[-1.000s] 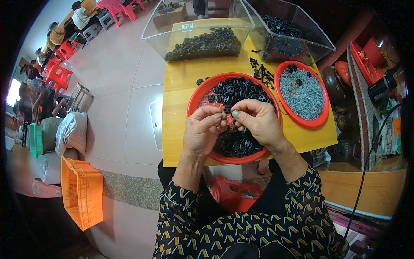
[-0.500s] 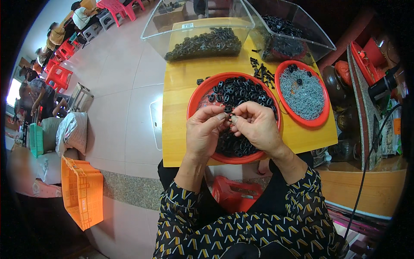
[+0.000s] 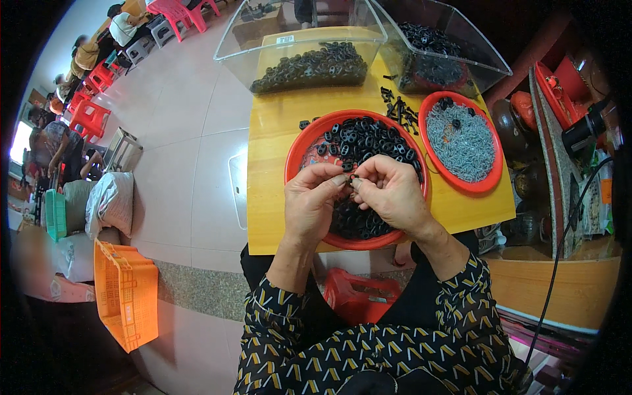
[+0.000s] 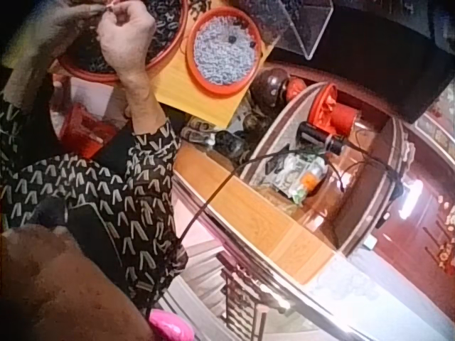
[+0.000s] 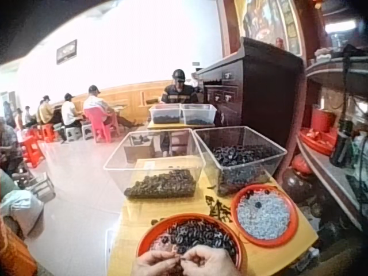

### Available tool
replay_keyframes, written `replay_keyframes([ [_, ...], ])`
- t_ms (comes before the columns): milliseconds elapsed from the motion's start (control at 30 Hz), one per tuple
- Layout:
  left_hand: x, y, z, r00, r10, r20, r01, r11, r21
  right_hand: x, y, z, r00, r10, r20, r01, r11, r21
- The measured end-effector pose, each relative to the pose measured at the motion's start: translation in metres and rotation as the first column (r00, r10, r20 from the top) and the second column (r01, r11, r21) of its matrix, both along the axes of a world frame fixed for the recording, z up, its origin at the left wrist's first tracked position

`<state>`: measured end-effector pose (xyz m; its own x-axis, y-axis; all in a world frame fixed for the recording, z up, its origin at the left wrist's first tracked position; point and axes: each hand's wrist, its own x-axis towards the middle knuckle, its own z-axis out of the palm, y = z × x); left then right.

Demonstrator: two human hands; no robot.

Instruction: The person sits at a table and assembles small black lock components by hand. They pick up a black plastic housing and a metal shackle, fit the shackle into the housing, and place the assembled unit into a red bowl. This process is repeated continuously throughout the clip.

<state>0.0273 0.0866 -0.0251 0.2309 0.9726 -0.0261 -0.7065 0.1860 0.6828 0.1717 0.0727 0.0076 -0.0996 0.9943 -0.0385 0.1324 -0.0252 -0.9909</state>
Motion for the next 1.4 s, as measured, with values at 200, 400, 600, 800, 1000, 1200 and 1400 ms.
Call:
replay_keyframes([
  [200, 0.0, 0.0, -0.002, 0.997, 0.017, -0.078, -0.012, 0.998, 0.06, 0.001, 0.0, 0.0, 1.0, 0.009, 0.019, -0.009, 1.0, -0.006],
  [400, 0.003, -0.004, 0.0, 0.974, 0.072, -0.214, -0.042, 0.989, 0.139, 0.0, -0.001, 0.002, 0.999, -0.012, -0.052, 0.011, 1.0, -0.029],
  [600, 0.004, -0.006, 0.002, 0.947, 0.108, -0.303, -0.044, 0.977, 0.21, 0.002, -0.001, 0.007, 0.999, 0.01, -0.053, -0.012, 0.999, -0.048],
  [800, 0.006, -0.008, 0.005, 0.888, 0.163, -0.429, -0.032, 0.955, 0.296, 0.005, 0.001, 0.003, 0.997, 0.026, -0.076, -0.029, 0.998, -0.047],
  [1000, 0.01, -0.005, 0.003, 0.945, 0.107, -0.31, -0.041, 0.977, 0.211, 0.01, 0.006, 0.009, 0.981, 0.025, -0.19, -0.048, 0.992, -0.117],
  [1200, 0.002, -0.002, 0.007, 0.947, 0.063, -0.315, 0.011, 0.974, 0.227, 0.014, 0.007, 0.009, 0.984, 0.012, -0.178, -0.027, 0.996, -0.087],
  [1400, -0.001, -0.004, 0.005, 0.81, 0.153, -0.565, 0.041, 0.948, 0.316, 0.012, 0.005, 0.009, 0.987, 0.046, -0.155, -0.064, 0.992, -0.113],
])
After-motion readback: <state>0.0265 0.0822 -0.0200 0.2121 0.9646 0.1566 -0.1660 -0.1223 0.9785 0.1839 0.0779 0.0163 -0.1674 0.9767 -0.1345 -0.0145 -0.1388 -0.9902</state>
